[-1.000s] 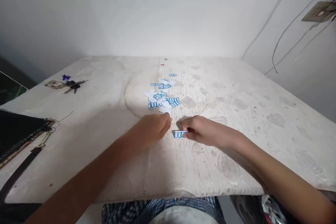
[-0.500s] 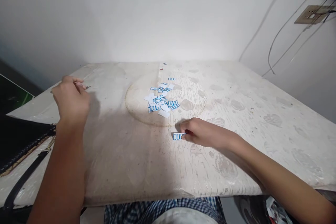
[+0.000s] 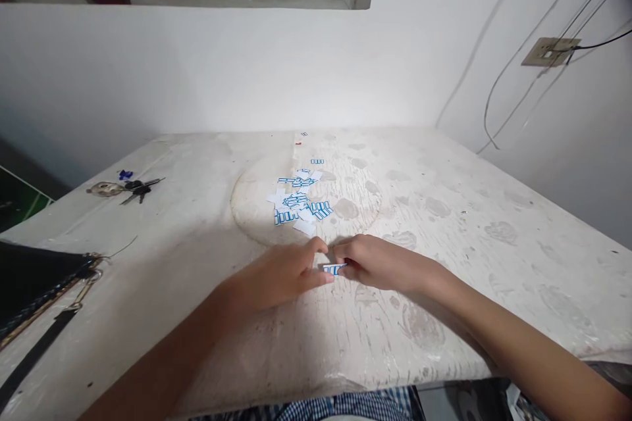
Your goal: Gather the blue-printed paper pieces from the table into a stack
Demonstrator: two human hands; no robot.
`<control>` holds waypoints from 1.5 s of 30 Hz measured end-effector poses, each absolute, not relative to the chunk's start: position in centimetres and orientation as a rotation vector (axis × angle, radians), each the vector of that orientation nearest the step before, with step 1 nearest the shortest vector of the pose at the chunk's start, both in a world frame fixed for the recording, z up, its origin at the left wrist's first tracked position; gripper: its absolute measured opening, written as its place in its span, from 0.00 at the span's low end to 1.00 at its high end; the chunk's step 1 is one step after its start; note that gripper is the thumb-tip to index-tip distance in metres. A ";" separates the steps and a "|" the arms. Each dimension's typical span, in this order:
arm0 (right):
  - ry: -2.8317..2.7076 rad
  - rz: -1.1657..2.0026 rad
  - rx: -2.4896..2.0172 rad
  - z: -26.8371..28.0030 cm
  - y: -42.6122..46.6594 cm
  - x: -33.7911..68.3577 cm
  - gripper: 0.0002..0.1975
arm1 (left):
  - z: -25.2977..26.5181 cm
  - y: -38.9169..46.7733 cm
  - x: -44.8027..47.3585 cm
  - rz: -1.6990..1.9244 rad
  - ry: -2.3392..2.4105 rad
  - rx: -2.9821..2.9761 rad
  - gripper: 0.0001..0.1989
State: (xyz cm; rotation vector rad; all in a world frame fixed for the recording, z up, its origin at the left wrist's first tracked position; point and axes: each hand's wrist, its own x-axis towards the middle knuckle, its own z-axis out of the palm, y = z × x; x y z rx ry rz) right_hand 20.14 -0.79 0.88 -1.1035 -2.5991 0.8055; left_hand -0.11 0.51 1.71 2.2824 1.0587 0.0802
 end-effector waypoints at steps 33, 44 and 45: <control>-2.530 0.712 -1.412 1.3 8.9 17.8 0.11 | -1.3 -0.3 0.3 0.152 0.944 2.884 0.09; -2.422 0.675 -1.498 0.6 8.1 17.6 0.03 | -1.4 -0.3 0.4 0.145 0.962 2.913 0.08; -2.423 0.643 -1.481 0.5 8.0 17.7 0.02 | -1.4 -0.3 0.4 0.144 0.964 2.921 0.08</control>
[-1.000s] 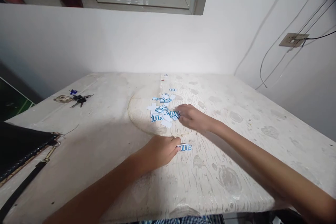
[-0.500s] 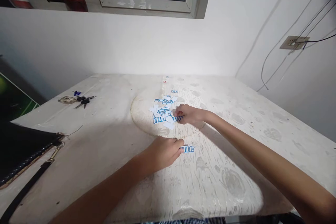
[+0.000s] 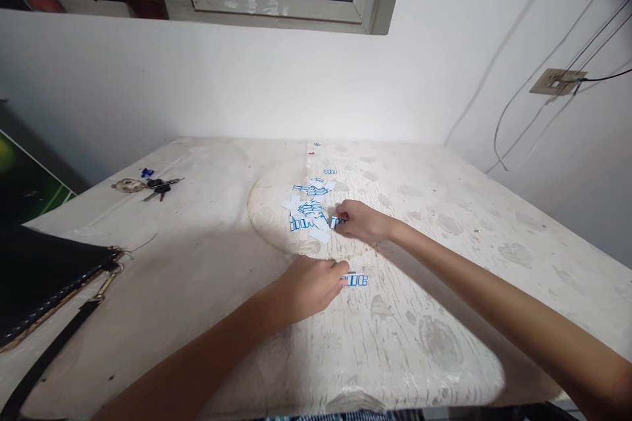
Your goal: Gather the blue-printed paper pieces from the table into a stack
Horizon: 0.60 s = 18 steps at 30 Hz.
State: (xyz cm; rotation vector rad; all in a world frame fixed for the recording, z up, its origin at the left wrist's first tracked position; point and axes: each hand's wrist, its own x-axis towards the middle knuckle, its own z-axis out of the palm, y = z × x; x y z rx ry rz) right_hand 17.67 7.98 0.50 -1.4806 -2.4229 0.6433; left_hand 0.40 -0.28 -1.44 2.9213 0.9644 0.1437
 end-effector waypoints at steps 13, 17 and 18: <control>-2.254 0.602 -1.285 -0.4 4.4 19.0 0.18 | -1.7 -0.2 0.3 0.215 0.940 2.897 0.10; -2.135 0.777 -1.273 0.6 2.9 19.8 0.10 | -1.8 -0.1 0.4 0.257 0.930 2.881 0.10; -2.102 0.830 -1.276 0.9 2.4 20.0 0.09 | -1.8 -0.1 0.4 0.269 0.929 2.878 0.10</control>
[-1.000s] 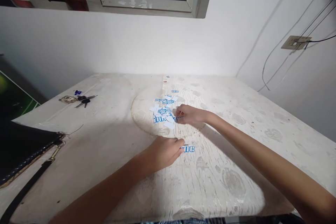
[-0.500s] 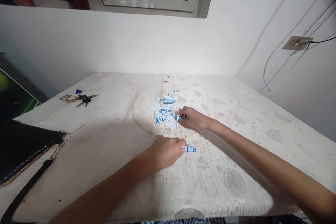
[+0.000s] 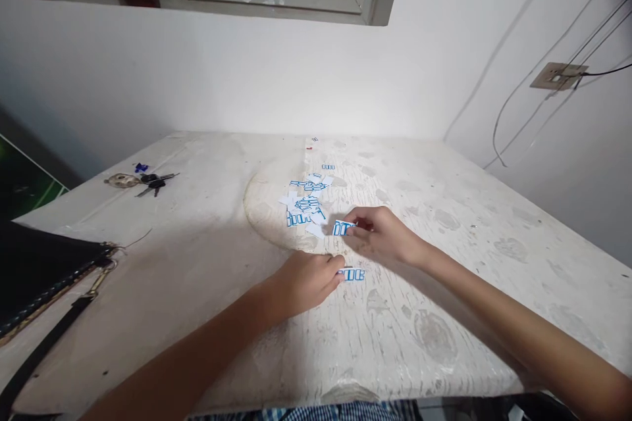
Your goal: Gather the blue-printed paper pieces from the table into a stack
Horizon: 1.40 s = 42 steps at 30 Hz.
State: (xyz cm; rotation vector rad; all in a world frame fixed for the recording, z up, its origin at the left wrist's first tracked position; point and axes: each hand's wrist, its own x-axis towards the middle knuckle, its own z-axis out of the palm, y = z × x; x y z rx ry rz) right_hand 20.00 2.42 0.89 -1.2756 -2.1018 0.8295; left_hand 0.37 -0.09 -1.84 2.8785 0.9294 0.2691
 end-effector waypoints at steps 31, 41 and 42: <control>-2.539 0.818 -1.190 1.0 -1.9 20.7 0.08 | -0.8 -0.5 0.6 0.116 0.978 2.831 0.12; -2.562 0.824 -1.056 0.9 -2.0 20.7 0.11 | -2.0 0.2 0.5 0.040 0.982 2.976 0.14; -2.566 0.825 -1.042 0.9 -2.0 20.7 0.11 | -2.1 0.1 0.5 0.053 0.977 2.970 0.14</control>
